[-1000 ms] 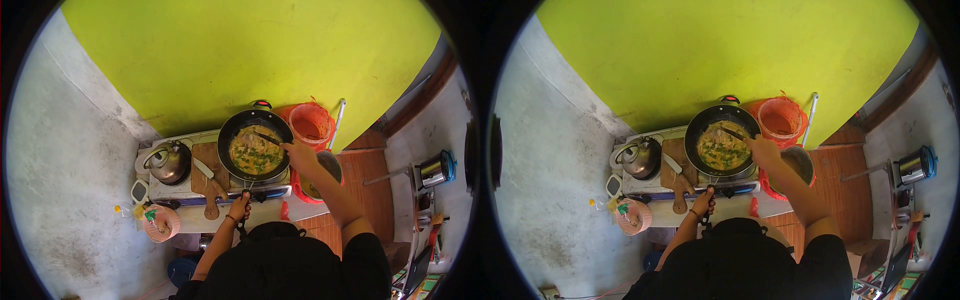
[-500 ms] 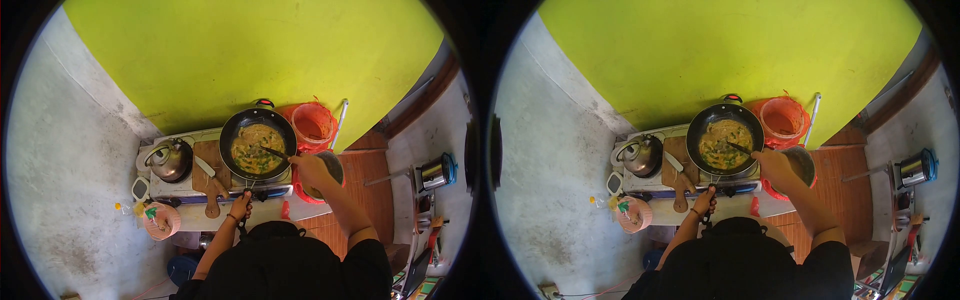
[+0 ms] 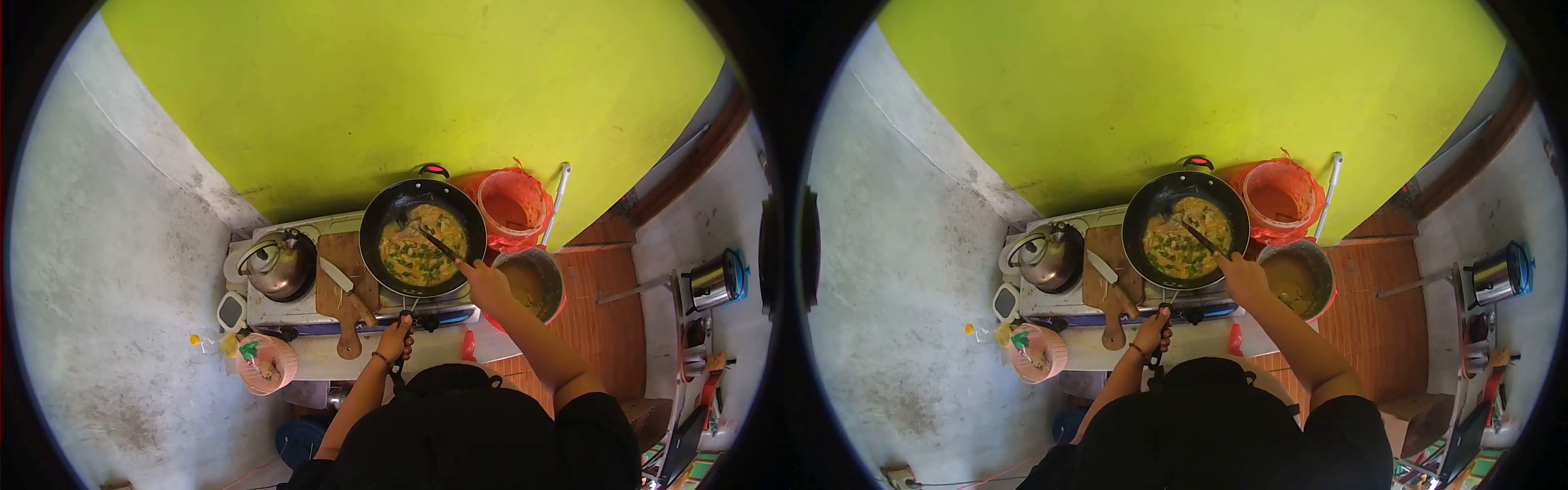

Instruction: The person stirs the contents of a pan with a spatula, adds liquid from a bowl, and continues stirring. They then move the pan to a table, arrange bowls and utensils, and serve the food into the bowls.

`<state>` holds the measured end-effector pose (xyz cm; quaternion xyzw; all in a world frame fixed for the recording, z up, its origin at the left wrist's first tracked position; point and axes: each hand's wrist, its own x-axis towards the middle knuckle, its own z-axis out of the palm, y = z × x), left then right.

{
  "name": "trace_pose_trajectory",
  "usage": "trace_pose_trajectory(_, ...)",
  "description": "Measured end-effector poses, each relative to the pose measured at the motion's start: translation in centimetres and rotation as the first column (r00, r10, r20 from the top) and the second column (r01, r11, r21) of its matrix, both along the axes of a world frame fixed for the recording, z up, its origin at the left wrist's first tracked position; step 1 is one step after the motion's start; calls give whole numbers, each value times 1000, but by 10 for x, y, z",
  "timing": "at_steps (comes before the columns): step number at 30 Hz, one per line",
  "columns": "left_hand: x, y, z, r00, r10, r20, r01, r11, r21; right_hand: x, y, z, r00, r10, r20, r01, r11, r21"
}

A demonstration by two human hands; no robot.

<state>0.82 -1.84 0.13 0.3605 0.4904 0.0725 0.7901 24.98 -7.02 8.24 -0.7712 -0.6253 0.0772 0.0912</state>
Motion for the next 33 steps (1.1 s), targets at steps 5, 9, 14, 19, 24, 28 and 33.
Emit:
trace_pose_trajectory(5,1,1,2,1000,2,2,-2,1000,-2,6,-25,21,999,29,-21,-30,999,-39)
trace_pose_trajectory(9,2,1,1,1000,3,-6,-3,1000,0,1,-17,25,999,31,-22,-31,999,-8)
trace_pose_trajectory(14,3,1,7,1000,-6,-24,6,1000,2,-9,10,-15,996,-32,-78,35,999,33)
trace_pose_trajectory(19,1,-2,2,1000,4,12,-4,1000,9,-12,-25,20,996,-50,-72,49,999,-20)
trace_pose_trajectory(24,2,0,2,1000,8,-2,-8,1000,-3,-11,-5,3,987,-114,-109,116,993,10)
trace_pose_trajectory(28,3,1,-1,1000,7,8,-6,1000,-16,-14,7,-14,983,-124,-139,128,991,25)
trace_pose_trajectory(33,1,-1,2,1000,6,10,-6,1000,-17,11,-25,5,953,-3,-304,75,971,228)
